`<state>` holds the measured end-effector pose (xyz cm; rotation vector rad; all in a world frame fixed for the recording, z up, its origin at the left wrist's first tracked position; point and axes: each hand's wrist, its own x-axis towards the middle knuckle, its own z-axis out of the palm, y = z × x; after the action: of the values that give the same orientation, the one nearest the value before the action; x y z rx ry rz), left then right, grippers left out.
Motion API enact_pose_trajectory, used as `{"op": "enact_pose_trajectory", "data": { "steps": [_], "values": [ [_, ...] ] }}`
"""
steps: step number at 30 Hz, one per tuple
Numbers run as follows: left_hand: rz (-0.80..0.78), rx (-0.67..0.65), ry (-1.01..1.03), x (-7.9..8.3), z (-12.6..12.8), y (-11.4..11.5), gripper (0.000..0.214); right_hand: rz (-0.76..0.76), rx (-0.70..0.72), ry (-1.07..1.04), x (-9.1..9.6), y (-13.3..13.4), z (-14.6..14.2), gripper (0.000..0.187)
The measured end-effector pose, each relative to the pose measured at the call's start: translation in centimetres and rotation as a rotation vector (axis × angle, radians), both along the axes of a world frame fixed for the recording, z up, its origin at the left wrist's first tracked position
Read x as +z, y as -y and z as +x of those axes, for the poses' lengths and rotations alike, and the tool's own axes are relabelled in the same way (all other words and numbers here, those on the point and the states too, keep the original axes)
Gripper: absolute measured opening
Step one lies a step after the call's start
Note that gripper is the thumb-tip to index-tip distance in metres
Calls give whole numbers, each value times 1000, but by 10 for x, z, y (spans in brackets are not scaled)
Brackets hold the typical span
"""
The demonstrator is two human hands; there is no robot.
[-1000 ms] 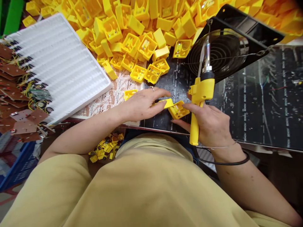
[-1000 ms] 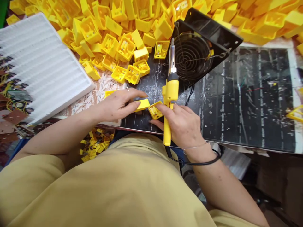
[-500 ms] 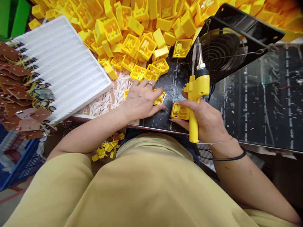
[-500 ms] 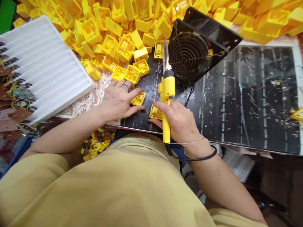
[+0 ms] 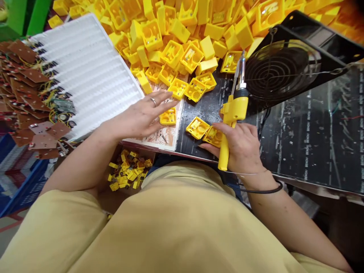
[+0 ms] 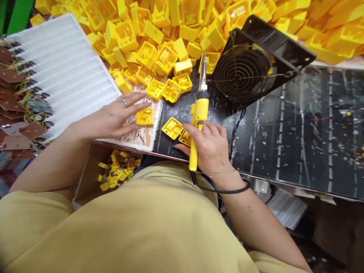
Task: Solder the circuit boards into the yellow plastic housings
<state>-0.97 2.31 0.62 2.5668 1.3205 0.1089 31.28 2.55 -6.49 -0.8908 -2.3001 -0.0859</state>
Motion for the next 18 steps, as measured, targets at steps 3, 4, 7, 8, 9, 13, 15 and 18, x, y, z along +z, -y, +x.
{"op": "enact_pose_trajectory", "data": {
  "steps": [3,4,7,8,9,13,15,18],
  "values": [
    [-73,-28,-144,-6,4,1,54,-53,16,-31,-3,-1,-17,52],
    [-76,2,-195,-7,11,1,54,-73,29,-30,-4,-2,-22,55],
    [-14,181,-294,-5,35,5,58,-96,59,14,-9,-4,-29,43],
    [-2,246,-312,-4,41,7,64,-102,69,28,-10,-6,-28,38],
    [-3,302,-325,-4,46,8,73,-109,85,40,-10,-8,-25,35],
    [-67,320,-302,-6,42,12,100,-153,186,80,-9,-15,2,35],
    [-33,176,-191,-11,31,12,94,-159,211,66,-11,-18,15,38],
    [-54,-97,15,-22,18,8,82,-207,174,38,-19,-23,22,43]
  ]
}}
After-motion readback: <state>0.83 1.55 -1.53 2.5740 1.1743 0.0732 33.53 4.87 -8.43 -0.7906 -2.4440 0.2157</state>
